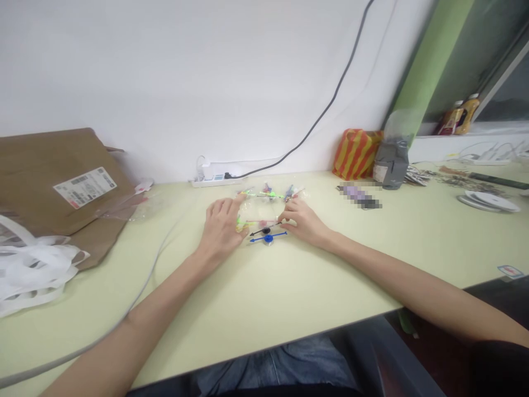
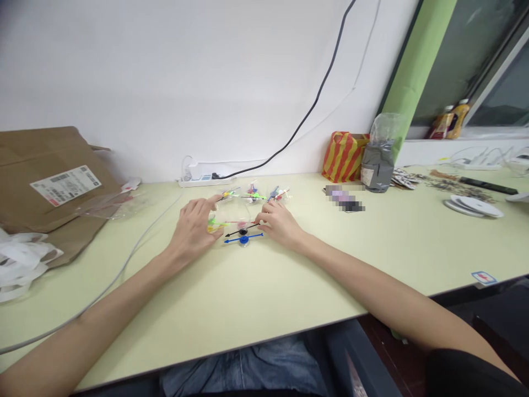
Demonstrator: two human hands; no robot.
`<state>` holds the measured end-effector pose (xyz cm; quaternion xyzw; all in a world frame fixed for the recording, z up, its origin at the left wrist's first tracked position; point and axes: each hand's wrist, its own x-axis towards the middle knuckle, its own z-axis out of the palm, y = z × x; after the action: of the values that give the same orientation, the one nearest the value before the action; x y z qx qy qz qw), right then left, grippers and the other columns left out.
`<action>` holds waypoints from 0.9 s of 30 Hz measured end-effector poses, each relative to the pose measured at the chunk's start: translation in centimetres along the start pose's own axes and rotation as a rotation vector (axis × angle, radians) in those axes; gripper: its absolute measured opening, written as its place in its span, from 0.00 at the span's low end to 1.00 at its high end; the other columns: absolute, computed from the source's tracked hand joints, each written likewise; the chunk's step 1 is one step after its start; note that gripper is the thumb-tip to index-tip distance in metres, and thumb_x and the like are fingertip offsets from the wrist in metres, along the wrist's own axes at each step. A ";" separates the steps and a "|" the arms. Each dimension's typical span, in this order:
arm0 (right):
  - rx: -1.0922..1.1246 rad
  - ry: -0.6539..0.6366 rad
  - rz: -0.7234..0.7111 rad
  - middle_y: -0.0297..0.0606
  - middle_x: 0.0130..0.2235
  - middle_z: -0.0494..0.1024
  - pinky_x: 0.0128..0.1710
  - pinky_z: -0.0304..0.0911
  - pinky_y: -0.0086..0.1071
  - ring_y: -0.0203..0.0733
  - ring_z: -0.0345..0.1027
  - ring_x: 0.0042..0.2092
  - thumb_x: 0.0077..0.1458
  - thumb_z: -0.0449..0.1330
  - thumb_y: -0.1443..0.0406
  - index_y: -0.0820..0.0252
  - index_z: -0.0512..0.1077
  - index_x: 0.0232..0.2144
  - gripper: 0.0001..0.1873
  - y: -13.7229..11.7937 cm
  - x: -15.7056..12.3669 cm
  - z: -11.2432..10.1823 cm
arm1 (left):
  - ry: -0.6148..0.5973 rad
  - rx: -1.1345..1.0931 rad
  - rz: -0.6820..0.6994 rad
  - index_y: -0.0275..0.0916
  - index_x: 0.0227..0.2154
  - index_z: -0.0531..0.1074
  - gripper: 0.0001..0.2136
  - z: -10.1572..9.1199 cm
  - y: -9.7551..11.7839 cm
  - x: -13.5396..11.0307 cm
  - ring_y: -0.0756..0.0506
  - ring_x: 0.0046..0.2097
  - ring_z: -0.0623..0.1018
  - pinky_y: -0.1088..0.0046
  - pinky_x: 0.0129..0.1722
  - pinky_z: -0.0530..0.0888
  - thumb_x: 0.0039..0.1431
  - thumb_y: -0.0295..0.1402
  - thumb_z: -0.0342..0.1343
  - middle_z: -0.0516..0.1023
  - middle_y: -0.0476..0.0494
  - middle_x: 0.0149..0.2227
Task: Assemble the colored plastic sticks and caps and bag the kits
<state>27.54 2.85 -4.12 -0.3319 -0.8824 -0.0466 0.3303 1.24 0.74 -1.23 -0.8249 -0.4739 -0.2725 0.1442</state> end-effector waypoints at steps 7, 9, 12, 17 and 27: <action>-0.080 -0.028 -0.039 0.40 0.35 0.72 0.42 0.58 0.38 0.45 0.61 0.41 0.58 0.63 0.70 0.60 0.78 0.34 0.04 0.4 0.1 0.8 | -0.008 0.002 0.007 0.41 0.63 0.59 0.33 0.0 -0.1 0.0 0.34 0.52 0.69 0.55 0.56 0.65 0.52 0.31 0.57 0.73 0.38 0.48; -0.086 0.005 -0.046 0.41 0.35 0.72 0.42 0.58 0.38 0.45 0.61 0.41 0.60 0.62 0.70 0.59 0.77 0.34 0.04 0.3 0.1 0.7 | -0.011 0.001 0.006 0.41 0.63 0.59 0.33 0.1 -0.2 0.0 0.34 0.53 0.68 0.55 0.56 0.65 0.52 0.31 0.58 0.73 0.38 0.48; -0.114 0.130 -0.053 0.41 0.37 0.72 0.42 0.58 0.38 0.44 0.62 0.41 0.63 0.58 0.69 0.59 0.75 0.33 0.07 0.3 0.2 0.0 | -0.009 0.011 -0.007 0.41 0.64 0.58 0.34 0.0 -0.2 0.0 0.34 0.54 0.68 0.54 0.56 0.64 0.52 0.31 0.58 0.73 0.38 0.48; -0.169 0.345 -0.062 0.43 0.39 0.71 0.40 0.59 0.38 0.44 0.63 0.40 0.66 0.53 0.70 0.58 0.72 0.35 0.08 0.5 0.3 -2.6 | -0.017 0.025 -0.054 0.40 0.65 0.58 0.35 -0.1 -0.2 0.0 0.34 0.54 0.68 0.54 0.57 0.63 0.52 0.31 0.57 0.73 0.38 0.49; -0.092 0.520 -0.083 0.41 0.36 0.71 0.37 0.61 0.39 0.44 0.66 0.38 0.66 0.54 0.69 0.55 0.70 0.38 0.06 -1.7 0.1 -4.5 | 0.028 -0.066 0.021 0.40 0.64 0.58 0.36 0.2 0.1 -0.1 0.35 0.53 0.69 0.55 0.56 0.65 0.51 0.30 0.59 0.73 0.39 0.47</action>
<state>28.91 0.22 -0.36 -0.2870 -0.7776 -0.1838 0.5284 1.36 0.70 -1.40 -0.8301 -0.4540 -0.2981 0.1264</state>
